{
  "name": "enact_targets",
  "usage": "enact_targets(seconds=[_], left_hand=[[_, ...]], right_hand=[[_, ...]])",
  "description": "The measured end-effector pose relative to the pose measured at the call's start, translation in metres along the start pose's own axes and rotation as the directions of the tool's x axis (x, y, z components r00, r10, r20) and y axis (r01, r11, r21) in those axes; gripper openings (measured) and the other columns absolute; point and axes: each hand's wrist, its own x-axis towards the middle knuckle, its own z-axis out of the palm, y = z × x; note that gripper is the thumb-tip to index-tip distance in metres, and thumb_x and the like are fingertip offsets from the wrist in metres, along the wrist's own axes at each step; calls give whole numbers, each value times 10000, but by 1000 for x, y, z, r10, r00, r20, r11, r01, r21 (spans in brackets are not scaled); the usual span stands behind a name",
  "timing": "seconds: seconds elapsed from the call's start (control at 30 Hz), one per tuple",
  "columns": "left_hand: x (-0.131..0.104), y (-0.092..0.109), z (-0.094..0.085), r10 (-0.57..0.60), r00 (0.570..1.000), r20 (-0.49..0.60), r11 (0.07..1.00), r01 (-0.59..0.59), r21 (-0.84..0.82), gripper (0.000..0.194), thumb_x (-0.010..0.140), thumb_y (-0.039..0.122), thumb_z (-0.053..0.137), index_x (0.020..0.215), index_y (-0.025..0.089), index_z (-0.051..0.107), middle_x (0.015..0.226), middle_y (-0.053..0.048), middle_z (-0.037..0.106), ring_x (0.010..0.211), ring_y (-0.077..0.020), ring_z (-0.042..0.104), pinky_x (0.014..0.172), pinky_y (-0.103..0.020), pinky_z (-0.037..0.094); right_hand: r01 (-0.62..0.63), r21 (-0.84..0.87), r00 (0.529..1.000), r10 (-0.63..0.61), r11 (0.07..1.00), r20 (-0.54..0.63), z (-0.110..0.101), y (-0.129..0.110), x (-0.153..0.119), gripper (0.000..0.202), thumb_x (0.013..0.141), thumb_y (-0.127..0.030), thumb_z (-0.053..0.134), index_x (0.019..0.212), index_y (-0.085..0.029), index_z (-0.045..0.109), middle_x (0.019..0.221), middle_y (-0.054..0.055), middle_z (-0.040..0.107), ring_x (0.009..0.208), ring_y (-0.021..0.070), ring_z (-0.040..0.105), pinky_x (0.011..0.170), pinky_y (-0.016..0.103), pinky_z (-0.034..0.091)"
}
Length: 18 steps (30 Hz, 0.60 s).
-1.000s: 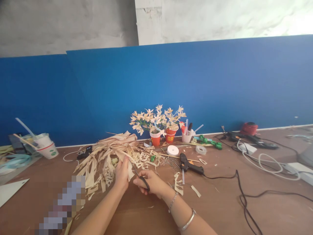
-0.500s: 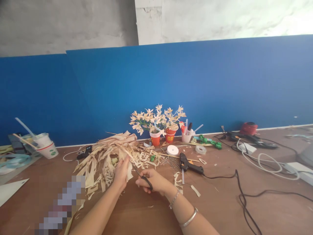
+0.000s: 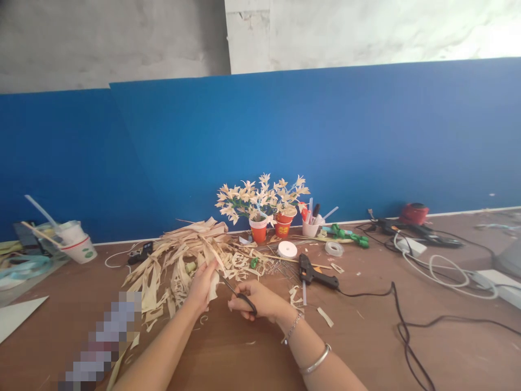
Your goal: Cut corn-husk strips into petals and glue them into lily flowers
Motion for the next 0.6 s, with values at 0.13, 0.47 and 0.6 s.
enact_targets(seconds=[0.13,0.47,0.6], left_hand=[[3,-1,-4,3,1000,26,1000,-3,10,353,615,423,727,826,160,622,445,47,538,361,-101,486,400,-202,350],[3,0,-5,-13,997,78,1000,14,-8,405,565,450,762,801,157,612,584,-15,650,548,-175,626,517,-239,450],[3,1,-5,-12,996,94,1000,12,-4,420,562,463,762,798,153,605,610,-28,670,565,-191,643,521,-248,462]], right_hand=[[5,-18,1000,-4,1000,19,-2,-1,-1,318,714,-440,676,727,-154,538,419,-87,465,358,37,381,364,137,311],[-15,-45,1000,15,999,9,-3,-4,-1,297,708,-409,681,734,-148,543,412,-92,466,352,34,389,358,133,313],[-16,-47,1000,17,999,3,-4,0,0,287,708,-399,686,746,-147,554,408,-94,469,351,34,391,358,131,313]])
